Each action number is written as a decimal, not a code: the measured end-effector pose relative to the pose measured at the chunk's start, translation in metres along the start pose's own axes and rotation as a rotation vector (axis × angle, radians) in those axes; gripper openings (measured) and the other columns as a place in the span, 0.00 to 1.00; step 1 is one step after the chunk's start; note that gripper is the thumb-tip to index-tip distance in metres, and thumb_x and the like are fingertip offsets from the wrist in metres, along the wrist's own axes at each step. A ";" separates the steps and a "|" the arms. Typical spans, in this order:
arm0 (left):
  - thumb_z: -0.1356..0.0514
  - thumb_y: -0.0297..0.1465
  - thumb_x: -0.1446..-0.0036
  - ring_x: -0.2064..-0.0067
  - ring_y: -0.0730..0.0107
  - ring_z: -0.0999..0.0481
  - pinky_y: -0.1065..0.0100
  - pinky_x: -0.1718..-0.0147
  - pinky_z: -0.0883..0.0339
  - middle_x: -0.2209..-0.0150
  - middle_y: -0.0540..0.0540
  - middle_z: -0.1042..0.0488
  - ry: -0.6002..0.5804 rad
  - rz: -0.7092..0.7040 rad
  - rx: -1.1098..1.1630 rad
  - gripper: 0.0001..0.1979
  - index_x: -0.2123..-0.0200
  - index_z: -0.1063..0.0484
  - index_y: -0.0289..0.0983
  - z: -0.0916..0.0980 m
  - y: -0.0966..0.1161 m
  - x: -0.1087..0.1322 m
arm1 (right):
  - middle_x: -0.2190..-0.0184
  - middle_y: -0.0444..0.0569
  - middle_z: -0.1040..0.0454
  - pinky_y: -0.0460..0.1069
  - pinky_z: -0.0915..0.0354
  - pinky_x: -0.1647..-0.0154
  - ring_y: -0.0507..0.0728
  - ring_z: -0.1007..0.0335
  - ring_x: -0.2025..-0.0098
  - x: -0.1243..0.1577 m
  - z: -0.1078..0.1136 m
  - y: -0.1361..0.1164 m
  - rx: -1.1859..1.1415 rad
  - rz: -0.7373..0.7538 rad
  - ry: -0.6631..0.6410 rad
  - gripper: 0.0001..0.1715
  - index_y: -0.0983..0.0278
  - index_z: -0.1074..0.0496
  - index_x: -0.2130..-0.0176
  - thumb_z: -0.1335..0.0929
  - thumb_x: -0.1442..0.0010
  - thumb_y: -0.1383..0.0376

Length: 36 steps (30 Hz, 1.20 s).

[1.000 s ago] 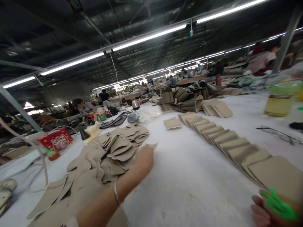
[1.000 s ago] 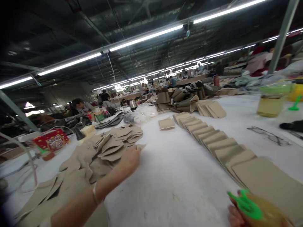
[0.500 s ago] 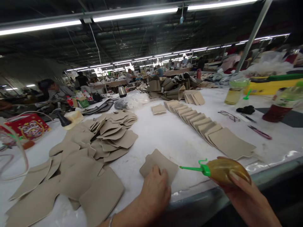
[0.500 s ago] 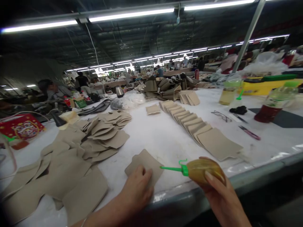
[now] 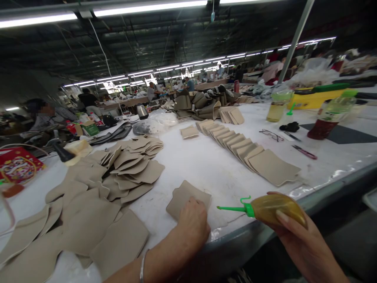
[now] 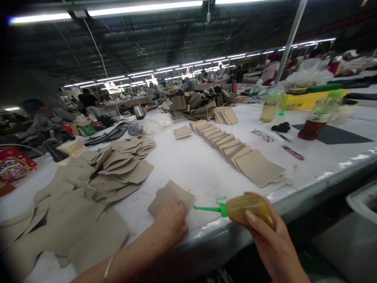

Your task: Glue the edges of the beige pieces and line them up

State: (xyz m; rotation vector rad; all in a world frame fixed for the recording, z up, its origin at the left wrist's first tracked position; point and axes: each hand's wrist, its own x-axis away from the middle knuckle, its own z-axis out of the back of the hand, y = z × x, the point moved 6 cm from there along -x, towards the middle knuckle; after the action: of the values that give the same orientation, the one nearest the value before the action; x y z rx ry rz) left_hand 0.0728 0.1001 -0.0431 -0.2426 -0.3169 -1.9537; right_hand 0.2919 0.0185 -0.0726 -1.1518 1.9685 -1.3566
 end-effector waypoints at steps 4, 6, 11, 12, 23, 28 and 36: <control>0.46 0.22 0.49 0.57 0.52 0.26 0.58 0.59 0.31 0.57 0.32 0.29 0.011 -0.017 -0.031 0.17 0.55 0.30 0.28 0.001 -0.003 -0.009 | 0.60 0.50 0.25 0.49 0.27 0.62 0.62 0.27 0.60 -0.002 -0.006 -0.005 0.083 0.077 -0.041 0.31 0.58 0.29 0.51 0.23 0.53 0.55; 0.48 0.21 0.48 0.57 0.52 0.25 0.58 0.59 0.31 0.57 0.33 0.28 0.031 -0.062 -0.032 0.19 0.52 0.30 0.31 0.005 -0.009 -0.012 | 0.60 0.48 0.26 0.47 0.28 0.63 0.60 0.28 0.60 -0.005 -0.009 -0.009 0.163 0.140 -0.054 0.31 0.56 0.30 0.50 0.23 0.52 0.54; 0.50 0.23 0.47 0.58 0.56 0.24 0.59 0.59 0.31 0.60 0.42 0.23 0.051 -0.244 0.029 0.28 0.43 0.34 0.43 0.016 -0.018 -0.014 | 0.59 0.46 0.28 0.45 0.31 0.62 0.59 0.29 0.60 -0.009 -0.027 -0.020 0.471 0.333 -0.169 0.30 0.55 0.33 0.48 0.25 0.48 0.54; 0.50 0.23 0.47 0.58 0.56 0.24 0.60 0.59 0.31 0.60 0.42 0.23 0.044 -0.258 0.036 0.29 0.42 0.35 0.44 0.017 -0.019 -0.015 | 0.58 0.46 0.28 0.46 0.31 0.61 0.59 0.29 0.59 -0.009 -0.031 -0.022 0.530 0.369 -0.186 0.29 0.55 0.33 0.48 0.25 0.47 0.54; 0.49 0.25 0.48 0.60 0.58 0.24 0.62 0.61 0.32 0.61 0.44 0.23 0.064 -0.238 0.069 0.25 0.47 0.31 0.45 0.013 -0.022 -0.018 | 0.54 0.47 0.28 0.52 0.33 0.57 0.62 0.29 0.56 -0.012 -0.061 -0.021 0.870 0.547 -0.257 0.29 0.55 0.36 0.47 0.28 0.45 0.52; 0.50 0.27 0.47 0.62 0.58 0.24 0.63 0.64 0.34 0.63 0.43 0.23 0.079 -0.224 0.046 0.20 0.53 0.29 0.42 0.011 -0.022 -0.019 | 0.55 0.47 0.28 0.53 0.34 0.58 0.62 0.29 0.58 -0.006 -0.064 -0.024 0.942 0.625 -0.201 0.28 0.55 0.35 0.48 0.28 0.44 0.50; 0.50 0.30 0.45 0.63 0.57 0.25 0.63 0.65 0.35 0.63 0.42 0.25 0.059 -0.219 0.051 0.19 0.51 0.30 0.42 0.009 -0.024 -0.018 | 0.55 0.46 0.29 0.52 0.35 0.56 0.62 0.30 0.56 -0.012 -0.055 -0.020 0.881 0.511 -0.174 0.29 0.55 0.34 0.49 0.27 0.46 0.49</control>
State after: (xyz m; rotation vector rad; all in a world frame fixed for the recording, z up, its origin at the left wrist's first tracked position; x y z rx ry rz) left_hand 0.0582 0.1275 -0.0426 -0.1204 -0.3671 -2.1609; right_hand 0.2630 0.0538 -0.0334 -0.3053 1.1732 -1.5046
